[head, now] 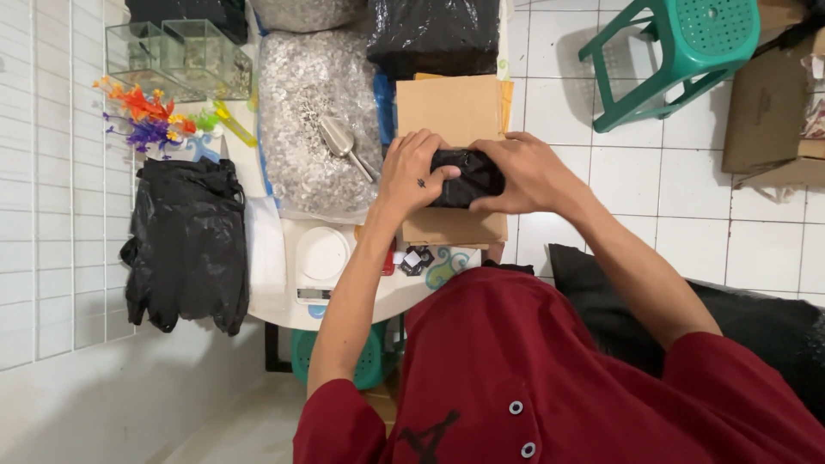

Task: Wrapping a small cardboard box with black plastic film on a table in a shop.

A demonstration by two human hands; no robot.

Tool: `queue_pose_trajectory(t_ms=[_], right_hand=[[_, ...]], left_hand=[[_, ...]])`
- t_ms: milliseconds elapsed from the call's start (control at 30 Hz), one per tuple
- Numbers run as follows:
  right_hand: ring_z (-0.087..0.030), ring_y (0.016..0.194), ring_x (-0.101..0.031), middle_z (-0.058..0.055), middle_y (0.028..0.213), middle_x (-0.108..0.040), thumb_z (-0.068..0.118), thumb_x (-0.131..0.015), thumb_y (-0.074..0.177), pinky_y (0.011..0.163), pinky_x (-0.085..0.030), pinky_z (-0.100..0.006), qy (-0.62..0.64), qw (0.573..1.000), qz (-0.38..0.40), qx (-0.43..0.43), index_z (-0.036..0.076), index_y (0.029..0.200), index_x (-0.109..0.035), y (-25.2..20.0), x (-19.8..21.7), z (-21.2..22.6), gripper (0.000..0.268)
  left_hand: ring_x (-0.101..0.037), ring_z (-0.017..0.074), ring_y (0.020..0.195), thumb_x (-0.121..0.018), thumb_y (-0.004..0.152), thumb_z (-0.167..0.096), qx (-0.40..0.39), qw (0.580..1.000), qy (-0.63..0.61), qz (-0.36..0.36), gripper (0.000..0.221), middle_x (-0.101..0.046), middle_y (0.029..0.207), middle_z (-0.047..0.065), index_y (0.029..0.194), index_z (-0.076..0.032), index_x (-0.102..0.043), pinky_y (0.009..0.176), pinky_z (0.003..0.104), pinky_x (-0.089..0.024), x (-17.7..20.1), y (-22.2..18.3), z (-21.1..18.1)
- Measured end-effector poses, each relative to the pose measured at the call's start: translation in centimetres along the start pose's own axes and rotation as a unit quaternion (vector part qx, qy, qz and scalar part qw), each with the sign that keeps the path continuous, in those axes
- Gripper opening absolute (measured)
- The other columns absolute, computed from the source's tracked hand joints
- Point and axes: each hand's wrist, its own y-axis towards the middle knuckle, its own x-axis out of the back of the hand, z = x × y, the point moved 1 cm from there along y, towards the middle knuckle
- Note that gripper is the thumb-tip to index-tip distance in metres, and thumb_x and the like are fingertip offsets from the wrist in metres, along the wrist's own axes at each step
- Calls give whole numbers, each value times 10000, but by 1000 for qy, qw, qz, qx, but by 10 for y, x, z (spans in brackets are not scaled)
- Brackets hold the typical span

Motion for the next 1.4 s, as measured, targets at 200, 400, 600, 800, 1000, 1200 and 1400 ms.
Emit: queue_pose_trajectory(t_ms=[200, 400, 600, 800, 1000, 1200, 1400], right_hand=[[-292, 1211, -609, -124, 1213, -620, 425, -896, 514, 1192, -319, -493, -211, 973, -95, 4, 72, 1458, -422, 1, -52, 7, 1114], [-248, 1107, -635, -100, 1144, -622, 411, -824, 514, 1101, -394, -422, -198, 965, -160, 58, 76, 1387, -524, 1, -51, -2, 983], [-284, 1125, -656, -127, 1182, -654, 428, -838, 542, 1086, -402, -430, -160, 974, -137, 87, 66, 1436, -524, 3, -17, 6, 1014], [-320, 1170, -650, -159, 1228, -667, 374, -882, 519, 1112, -381, -464, -110, 986, -73, 102, 44, 1449, -539, 20, -5, 2, 1045], [-418, 1136, -601, -255, 1257, -616, 327, -843, 676, 995, -419, -507, -84, 971, -80, 210, -4, 1472, -451, 34, 20, 12, 947], [-414, 1072, -603, -240, 1194, -613, 503, -852, 760, 978, -422, -520, -54, 969, -39, 238, 14, 1496, -440, 47, 8, 2, 974], [-448, 1038, -567, -264, 1215, -531, 398, -902, 676, 971, -432, -547, -44, 970, -11, 240, 5, 1507, -435, 49, -8, -7, 1031]], left_hand=[[-636, 258, 934, -728, 890, -491, -1, 1000, -7, -13, 375, -572, 889, 24, 1041, -153, -672, 977, 395, -424, 1, 2, 3], [-615, 241, 906, -460, 1030, -616, -117, 988, 88, -50, 509, -564, 900, 43, 1120, -148, -638, 944, 386, -420, 4, 0, 5], [-565, 300, 1080, -832, 522, -831, -173, 945, 274, 44, 1283, -555, 1111, 158, 1445, -22, -458, 1058, 418, -395, 15, -5, -14], [-552, 355, 1100, -858, 624, -682, -132, 929, 342, 47, 1124, -531, 1105, 195, 1367, 43, -426, 1079, 450, -389, 22, -3, -31], [-553, 267, 892, -686, 805, -738, -146, 932, 331, -16, 784, -588, 1006, 94, 1138, -43, -542, 844, 371, -428, 46, 0, -33], [-524, 267, 925, -807, 701, -646, -105, 938, 331, -1, 806, -549, 1040, 91, 1163, -52, -516, 834, 365, -420, 29, -10, -20], [-511, 337, 1047, -758, 582, -718, -18, 932, 362, 7, 957, -548, 1145, 156, 1182, -10, -525, 1060, 465, -367, 1, -15, -24]])
